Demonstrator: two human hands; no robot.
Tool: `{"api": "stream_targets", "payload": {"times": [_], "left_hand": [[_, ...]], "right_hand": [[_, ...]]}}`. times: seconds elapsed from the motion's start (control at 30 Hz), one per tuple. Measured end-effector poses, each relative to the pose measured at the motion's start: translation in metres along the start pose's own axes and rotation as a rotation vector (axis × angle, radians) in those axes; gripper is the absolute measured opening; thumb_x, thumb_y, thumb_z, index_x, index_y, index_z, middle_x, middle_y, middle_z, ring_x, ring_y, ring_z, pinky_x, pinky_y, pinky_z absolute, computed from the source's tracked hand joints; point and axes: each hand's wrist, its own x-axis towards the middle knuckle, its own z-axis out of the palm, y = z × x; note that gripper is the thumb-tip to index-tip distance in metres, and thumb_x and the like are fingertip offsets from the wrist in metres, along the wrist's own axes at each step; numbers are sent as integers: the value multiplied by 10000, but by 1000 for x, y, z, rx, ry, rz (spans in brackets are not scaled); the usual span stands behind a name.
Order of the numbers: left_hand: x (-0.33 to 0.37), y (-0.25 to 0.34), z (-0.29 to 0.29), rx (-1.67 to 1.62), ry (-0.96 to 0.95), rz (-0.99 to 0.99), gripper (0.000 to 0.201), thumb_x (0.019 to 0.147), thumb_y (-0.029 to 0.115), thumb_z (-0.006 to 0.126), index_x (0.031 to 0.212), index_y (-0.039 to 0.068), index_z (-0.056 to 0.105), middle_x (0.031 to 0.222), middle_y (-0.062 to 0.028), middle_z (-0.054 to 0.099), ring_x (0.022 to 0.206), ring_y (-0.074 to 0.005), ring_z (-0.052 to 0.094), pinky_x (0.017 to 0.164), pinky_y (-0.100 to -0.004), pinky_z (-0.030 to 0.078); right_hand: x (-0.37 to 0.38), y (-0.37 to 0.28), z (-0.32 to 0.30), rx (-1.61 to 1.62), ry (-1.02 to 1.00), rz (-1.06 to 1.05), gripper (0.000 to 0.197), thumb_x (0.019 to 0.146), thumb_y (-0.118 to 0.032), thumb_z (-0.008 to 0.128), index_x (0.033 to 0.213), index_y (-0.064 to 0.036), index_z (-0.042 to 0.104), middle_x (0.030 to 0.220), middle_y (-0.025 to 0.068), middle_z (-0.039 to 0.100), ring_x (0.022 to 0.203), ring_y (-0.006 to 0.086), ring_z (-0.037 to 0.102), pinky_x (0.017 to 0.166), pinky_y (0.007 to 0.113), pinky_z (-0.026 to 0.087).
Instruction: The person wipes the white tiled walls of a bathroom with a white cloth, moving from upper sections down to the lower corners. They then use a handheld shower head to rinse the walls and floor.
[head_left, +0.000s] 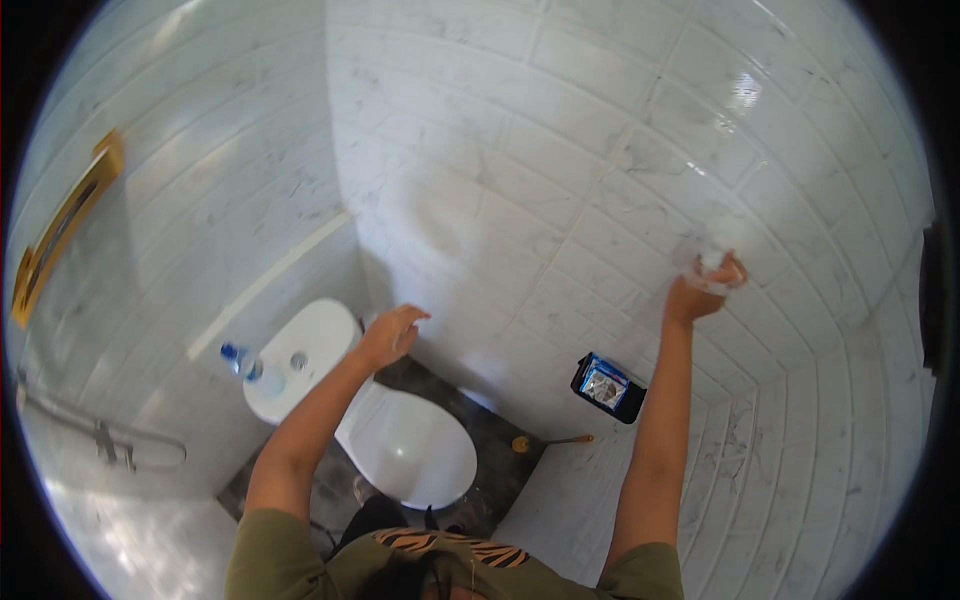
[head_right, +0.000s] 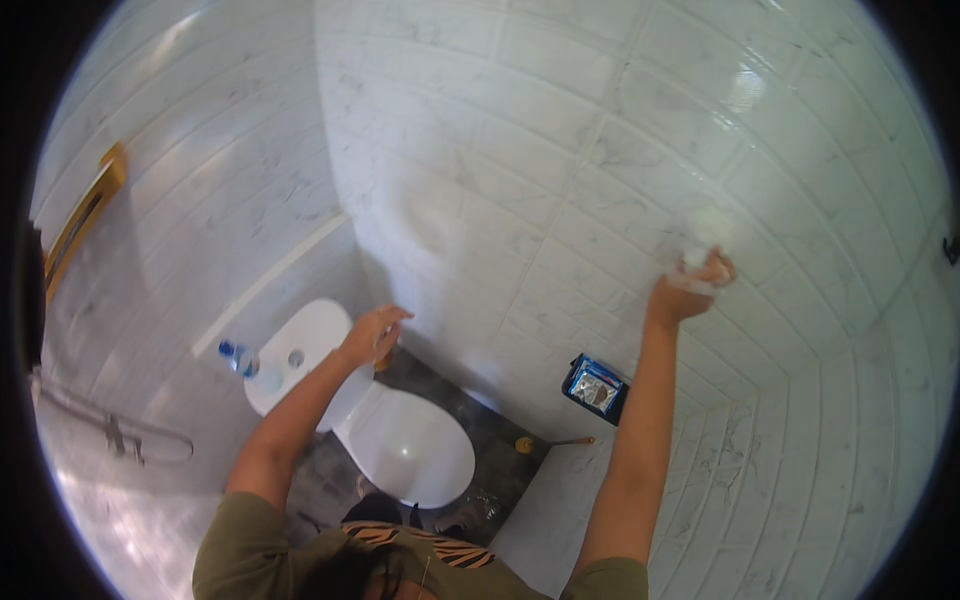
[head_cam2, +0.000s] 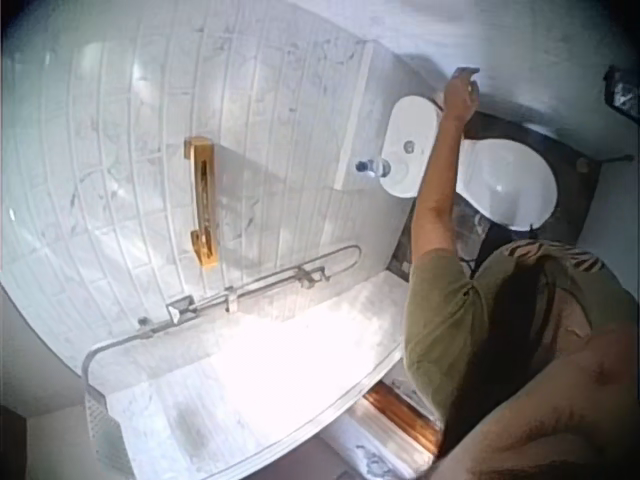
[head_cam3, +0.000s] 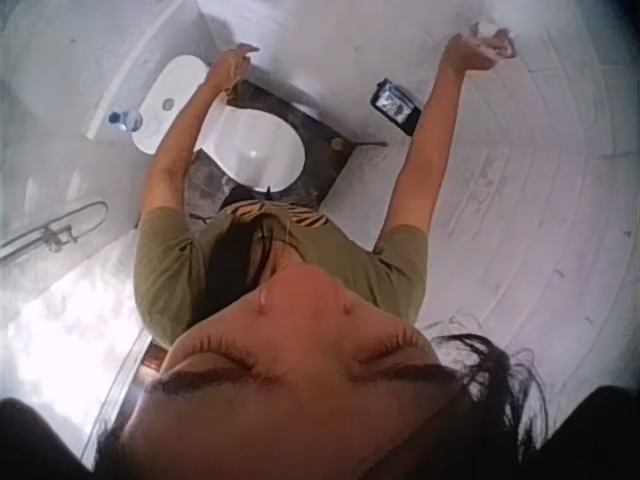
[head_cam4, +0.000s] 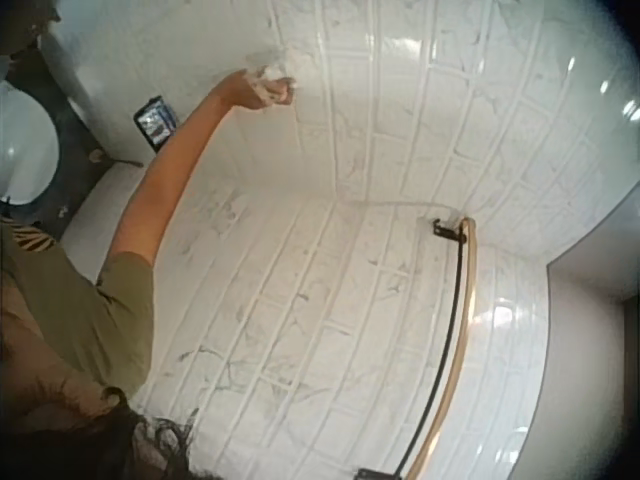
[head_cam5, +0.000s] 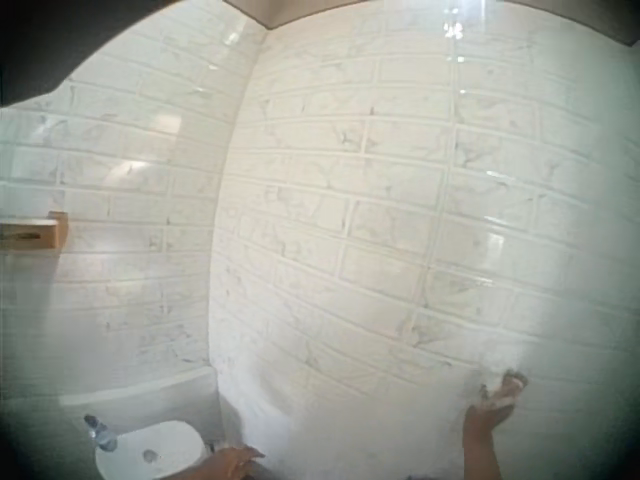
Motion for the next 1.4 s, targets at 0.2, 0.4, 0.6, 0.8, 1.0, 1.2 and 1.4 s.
{"api": "stream_targets", "payload": {"times": [0.2, 0.4, 0.6, 0.8, 1.0, 1.2, 1.4], "left_hand": [[0, -50, 54, -105, -147, -8, 284, 828, 18, 536, 1098, 44, 620, 1005, -181, 628, 876, -356, 611, 791, -415, 491], [-23, -96, 151, -193, -307, -36, 307, 825, 19, 563, 1126, 49, 614, 981, -185, 631, 843, -337, 624, 777, -397, 501], [-74, -181, 288, -375, -236, -99, 350, 804, -28, 588, 1145, 49, 605, 999, -159, 645, 794, -265, 639, 733, -346, 513], [-121, -249, 411, -402, -215, -134, 366, 794, -27, 596, 1154, 36, 600, 1027, -137, 652, 762, -215, 630, 728, -326, 513], [-132, -291, 473, -390, -104, -188, 348, 796, 4, 617, 1143, 20, 611, 1008, -159, 642, 744, -246, 616, 719, -343, 506], [-130, -320, 490, -195, -111, -209, 332, 803, 51, 628, 1133, 20, 623, 1038, -191, 633, 770, -293, 621, 748, -375, 506], [-115, -325, 489, -117, -110, -102, 311, 814, 76, 619, 1120, 20, 631, 1056, -204, 626, 816, -328, 632, 778, -394, 508]], "right_hand": [[-3, -44, 20, 16, 123, -22, 510, 682, -65, 731, 1132, 62, 529, 976, 192, 567, 935, 363, 573, 743, 423, 501], [-18, -58, 32, 15, 228, -14, 416, 687, -83, 710, 1064, 38, 585, 892, 162, 575, 868, 345, 590, 666, 415, 508], [-110, -94, 53, 138, 194, 9, 356, 719, -120, 695, 1063, -65, 621, 925, 105, 573, 808, 313, 599, 629, 389, 503], [-229, -128, 68, 222, 289, -15, 89, 851, -130, 621, 935, -157, 630, 884, 28, 549, 699, 227, 592, 558, 332, 485], [-337, -124, 67, 239, 254, -154, 179, 831, -199, 695, 869, -170, 523, 835, 11, 534, 654, 206, 576, 491, 326, 463], [-478, -88, 60, 208, 33, -391, 226, 850, -136, 635, 1064, -203, 603, 912, 18, 567, 696, 223, 596, 512, 323, 485], [-624, -65, 44, 239, -168, -519, 218, 873, -230, 610, 1086, -201, 570, 941, -1, 535, 777, 192, 571, 556, 384, 476]]}}
